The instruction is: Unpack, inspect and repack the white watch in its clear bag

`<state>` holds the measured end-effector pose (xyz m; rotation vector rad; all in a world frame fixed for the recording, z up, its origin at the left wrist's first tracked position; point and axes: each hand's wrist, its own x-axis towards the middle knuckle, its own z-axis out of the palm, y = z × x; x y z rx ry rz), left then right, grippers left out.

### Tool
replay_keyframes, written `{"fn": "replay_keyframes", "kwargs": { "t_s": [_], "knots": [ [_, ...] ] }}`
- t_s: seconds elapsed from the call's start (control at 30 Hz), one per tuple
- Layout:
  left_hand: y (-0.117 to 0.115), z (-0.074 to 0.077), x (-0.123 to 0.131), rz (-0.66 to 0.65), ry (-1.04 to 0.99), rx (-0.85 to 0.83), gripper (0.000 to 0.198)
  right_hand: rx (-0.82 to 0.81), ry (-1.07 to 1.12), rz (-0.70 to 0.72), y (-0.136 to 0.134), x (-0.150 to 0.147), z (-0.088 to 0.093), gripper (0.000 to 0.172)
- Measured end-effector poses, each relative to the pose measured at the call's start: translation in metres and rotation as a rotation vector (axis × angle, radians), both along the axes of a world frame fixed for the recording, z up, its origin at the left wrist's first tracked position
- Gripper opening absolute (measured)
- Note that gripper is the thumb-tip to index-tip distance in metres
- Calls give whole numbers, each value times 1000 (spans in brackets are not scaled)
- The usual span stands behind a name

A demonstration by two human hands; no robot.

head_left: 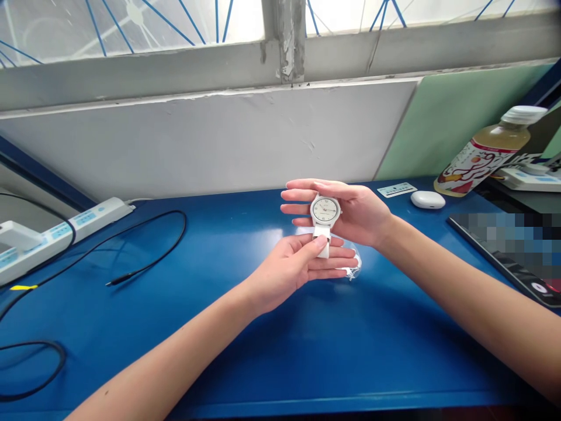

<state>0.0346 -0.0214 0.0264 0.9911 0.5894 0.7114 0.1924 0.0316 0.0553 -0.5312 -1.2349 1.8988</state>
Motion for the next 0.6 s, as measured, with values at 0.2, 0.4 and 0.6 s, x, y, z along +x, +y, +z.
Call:
{"fn": "replay_keyframes", "kwargs": {
  "t_s": [0.2, 0.4, 0.6],
  "knots": [
    [1, -5, -7, 362, 351, 645, 26, 293, -195, -88, 1, 7, 9, 25],
    [9, -18, -19, 627, 663, 1355, 27, 868, -636, -445, -30, 27, 7, 28],
    [12, -28, -16, 466, 685, 1602, 34, 1058, -693, -591, -59, 48, -25, 26]
  ]
}}
